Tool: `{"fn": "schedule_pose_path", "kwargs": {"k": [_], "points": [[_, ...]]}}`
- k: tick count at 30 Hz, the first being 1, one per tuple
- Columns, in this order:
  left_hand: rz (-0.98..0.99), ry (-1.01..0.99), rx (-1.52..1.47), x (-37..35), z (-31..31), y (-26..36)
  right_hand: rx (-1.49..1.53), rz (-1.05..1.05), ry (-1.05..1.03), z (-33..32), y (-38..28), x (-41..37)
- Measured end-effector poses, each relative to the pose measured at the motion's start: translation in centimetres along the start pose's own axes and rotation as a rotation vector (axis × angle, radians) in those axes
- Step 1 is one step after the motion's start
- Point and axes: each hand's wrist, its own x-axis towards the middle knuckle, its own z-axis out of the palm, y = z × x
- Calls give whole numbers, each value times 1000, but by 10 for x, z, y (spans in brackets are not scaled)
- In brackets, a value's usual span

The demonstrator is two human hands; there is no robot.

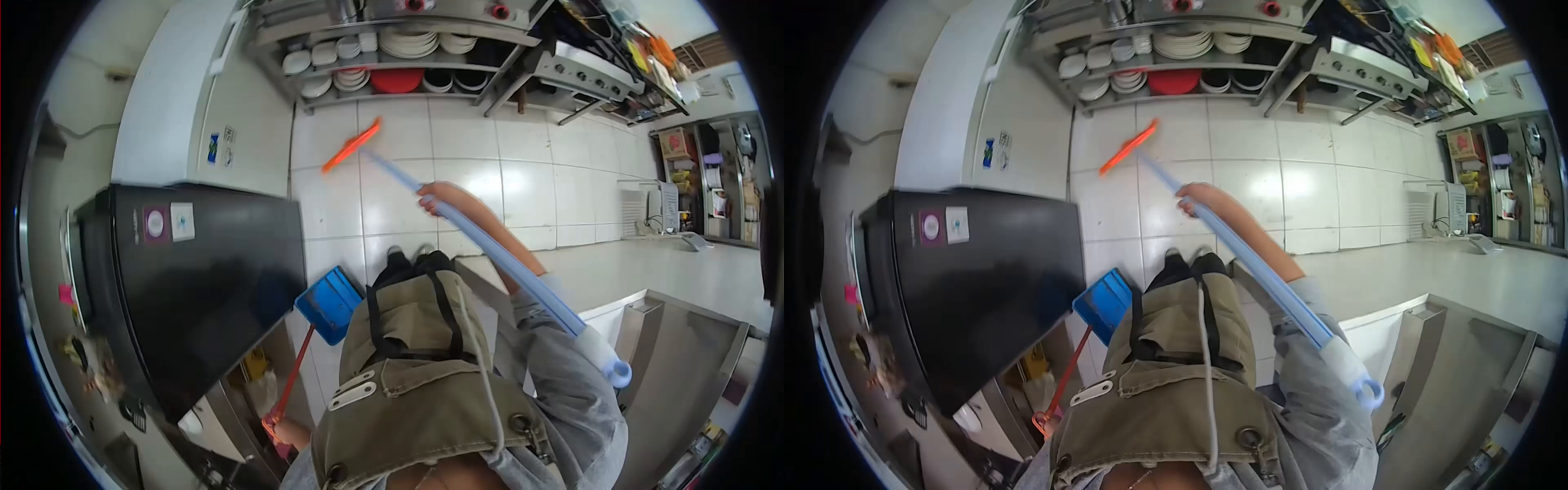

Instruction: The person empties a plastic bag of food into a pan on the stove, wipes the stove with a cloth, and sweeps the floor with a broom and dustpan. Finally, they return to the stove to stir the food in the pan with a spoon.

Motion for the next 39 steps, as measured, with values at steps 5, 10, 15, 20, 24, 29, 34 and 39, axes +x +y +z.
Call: {"fn": "schedule_pose_path", "kwargs": {"k": [5, 10, 15, 20, 24, 29, 34, 39], "points": [[-26, -130, -547, -73, 16, 86, -585, -331, -285, -7, 25, 138], [-166, -333, -1101, -176, 28, 178, -809, -230, -35, -15, -7, 195], [-119, -377, -1356, -291, 1, 253, -639, -237, 118, -125, -58, 175], [-13, -441, -1540, -394, -37, 321, -415, -94, 307, -259, -94, 88], [-3, -367, -1527, -430, -47, 367, -292, -35, 431, -318, -79, 10], [-23, -402, -1580, -484, -60, 409, -177, 8, 569, -319, -48, -80], [940, -123, -489, -466, -25, 453, 168, -83, 692, -280, -25, -180], [1046, 121, -193, -500, 30, 495, 235, -206, 839, -301, -9, -197]]}}
